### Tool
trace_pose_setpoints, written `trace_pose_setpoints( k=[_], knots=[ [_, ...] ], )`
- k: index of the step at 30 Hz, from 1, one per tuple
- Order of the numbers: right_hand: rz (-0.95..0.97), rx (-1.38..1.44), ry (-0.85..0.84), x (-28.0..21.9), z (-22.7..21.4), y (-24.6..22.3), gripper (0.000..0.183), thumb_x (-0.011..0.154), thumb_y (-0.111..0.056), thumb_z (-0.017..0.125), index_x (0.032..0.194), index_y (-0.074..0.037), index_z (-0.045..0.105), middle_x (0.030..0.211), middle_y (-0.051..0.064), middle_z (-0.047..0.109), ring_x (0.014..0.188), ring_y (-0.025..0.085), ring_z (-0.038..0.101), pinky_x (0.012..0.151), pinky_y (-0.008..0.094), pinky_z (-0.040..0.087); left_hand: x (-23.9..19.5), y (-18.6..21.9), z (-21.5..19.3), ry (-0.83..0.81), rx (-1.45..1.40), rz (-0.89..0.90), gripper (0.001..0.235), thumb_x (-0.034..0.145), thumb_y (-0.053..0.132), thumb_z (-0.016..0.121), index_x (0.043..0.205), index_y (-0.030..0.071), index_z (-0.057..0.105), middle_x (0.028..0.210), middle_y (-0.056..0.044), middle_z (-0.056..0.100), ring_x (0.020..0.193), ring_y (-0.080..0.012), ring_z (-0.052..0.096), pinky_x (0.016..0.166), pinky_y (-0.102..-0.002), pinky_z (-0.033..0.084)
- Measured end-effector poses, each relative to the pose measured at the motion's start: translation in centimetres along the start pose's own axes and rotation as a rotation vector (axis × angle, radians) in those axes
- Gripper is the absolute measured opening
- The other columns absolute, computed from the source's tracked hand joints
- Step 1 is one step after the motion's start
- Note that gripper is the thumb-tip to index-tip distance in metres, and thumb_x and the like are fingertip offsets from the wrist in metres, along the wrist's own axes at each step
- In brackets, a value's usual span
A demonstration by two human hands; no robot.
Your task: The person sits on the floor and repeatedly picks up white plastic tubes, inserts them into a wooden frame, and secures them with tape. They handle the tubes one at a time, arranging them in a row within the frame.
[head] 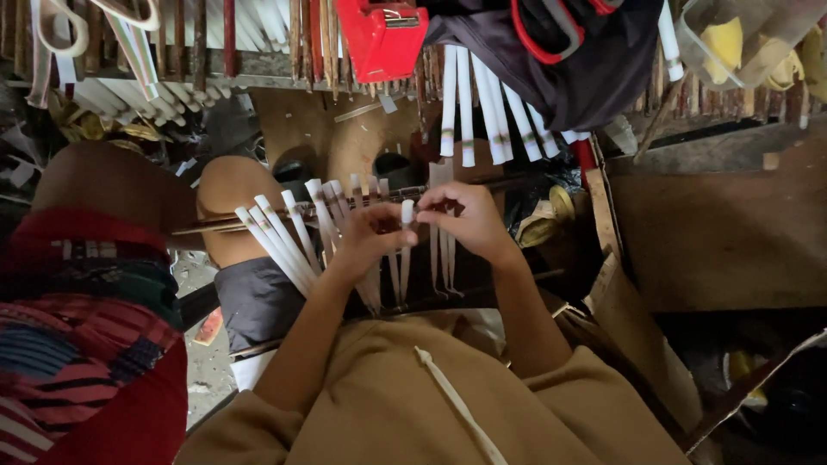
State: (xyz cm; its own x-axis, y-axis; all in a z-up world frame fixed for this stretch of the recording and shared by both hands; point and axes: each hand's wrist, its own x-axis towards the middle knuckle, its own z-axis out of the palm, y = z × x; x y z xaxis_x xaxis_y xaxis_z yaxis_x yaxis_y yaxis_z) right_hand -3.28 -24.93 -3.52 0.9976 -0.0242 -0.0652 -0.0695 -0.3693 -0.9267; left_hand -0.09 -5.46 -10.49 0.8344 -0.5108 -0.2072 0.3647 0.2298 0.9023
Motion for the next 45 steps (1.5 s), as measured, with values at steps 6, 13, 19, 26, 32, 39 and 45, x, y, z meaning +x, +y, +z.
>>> trace_pose_setpoints(
  k=[6, 13, 19, 26, 32, 39, 45],
  knots=[
    [-0.029, 0.058, -0.007, 0.2, 0.3, -0.5, 0.059, 0.067, -0.018, 0.098, 0.118, -0.009, 0.071, 0.090, 0.006, 0.068, 0.081, 0.016, 0.057, 0.078, 0.031, 0.052, -1.8, 2.3, 0.4, -0.238, -0.268, 0.010, 0.023, 0.103, 0.015, 0.065, 0.122, 0.002, 0.068, 0.080, -0.004, 0.061, 0.047, -0.0053, 0.045, 0.043, -0.019, 0.037],
    [-0.358, -0.110, -0.067, 3.4, 4.1, -6.3, 0.098, 0.063, -0.050, 0.096, 0.146, -0.017, 0.058, 0.125, 0.010, 0.061, 0.111, 0.028, 0.062, 0.098, 0.039, 0.051, -2.6, -0.4, 0.4, 0.026, -0.149, -0.026, 0.026, 0.097, 0.003, 0.057, 0.118, -0.006, 0.068, 0.099, -0.015, 0.060, 0.083, -0.0213, 0.057, 0.073, -0.035, 0.051],
    [-0.312, -0.078, 0.499, 10.7, 0.0, -12.3, 0.038, 0.110, -0.023, 0.054, 0.143, -0.007, 0.057, 0.086, -0.001, 0.066, 0.077, 0.009, 0.062, 0.071, 0.022, 0.052, -2.1, 1.2, -1.7, 0.368, 0.143, 0.071, 0.022, 0.097, 0.025, 0.059, 0.113, 0.012, 0.069, 0.111, -0.004, 0.074, 0.102, -0.0161, 0.068, 0.094, -0.031, 0.051],
    [-0.416, -0.183, 0.678, 18.1, 0.0, -12.2, 0.026, 0.088, -0.019, 0.078, 0.066, -0.007, 0.074, 0.075, 0.004, 0.058, 0.075, 0.015, 0.060, 0.071, 0.029, 0.045, -3.4, 4.0, -0.7, 0.235, 0.199, 0.009, 0.017, 0.095, 0.022, 0.058, 0.103, 0.013, 0.071, 0.093, -0.001, 0.072, 0.085, -0.0130, 0.065, 0.075, -0.028, 0.050],
    [-0.571, -0.334, 0.743, 13.3, 1.1, -10.8, 0.042, 0.091, -0.013, 0.076, 0.067, -0.007, 0.043, 0.088, 0.006, 0.052, 0.086, 0.023, 0.056, 0.080, 0.037, 0.042, -3.2, 3.4, -1.5, 0.227, 0.175, 0.027, 0.019, 0.095, 0.019, 0.056, 0.104, 0.011, 0.070, 0.095, -0.002, 0.071, 0.088, -0.0143, 0.065, 0.079, -0.029, 0.051],
    [-0.478, -0.162, 0.552, 13.5, 0.0, -14.0, 0.027, 0.106, -0.027, 0.059, 0.129, -0.012, 0.056, 0.113, 0.006, 0.068, 0.100, 0.019, 0.069, 0.093, 0.032, 0.056, -3.0, 2.6, -1.7, 0.228, 0.210, 0.005, 0.018, 0.096, 0.020, 0.057, 0.105, 0.013, 0.071, 0.095, -0.004, 0.072, 0.091, -0.0162, 0.066, 0.080, -0.031, 0.050],
    [-0.431, 0.310, 0.595, 18.6, 0.9, -12.7, 0.083, 0.094, 0.017, 0.072, 0.160, -0.014, 0.032, 0.057, 0.002, 0.060, 0.055, 0.009, 0.058, 0.071, 0.025, 0.058, -2.8, 2.5, -1.4, 0.225, 0.238, 0.021, 0.021, 0.095, 0.023, 0.057, 0.106, 0.013, 0.072, 0.092, -0.002, 0.070, 0.085, -0.0137, 0.064, 0.078, -0.029, 0.049]
  ],
)
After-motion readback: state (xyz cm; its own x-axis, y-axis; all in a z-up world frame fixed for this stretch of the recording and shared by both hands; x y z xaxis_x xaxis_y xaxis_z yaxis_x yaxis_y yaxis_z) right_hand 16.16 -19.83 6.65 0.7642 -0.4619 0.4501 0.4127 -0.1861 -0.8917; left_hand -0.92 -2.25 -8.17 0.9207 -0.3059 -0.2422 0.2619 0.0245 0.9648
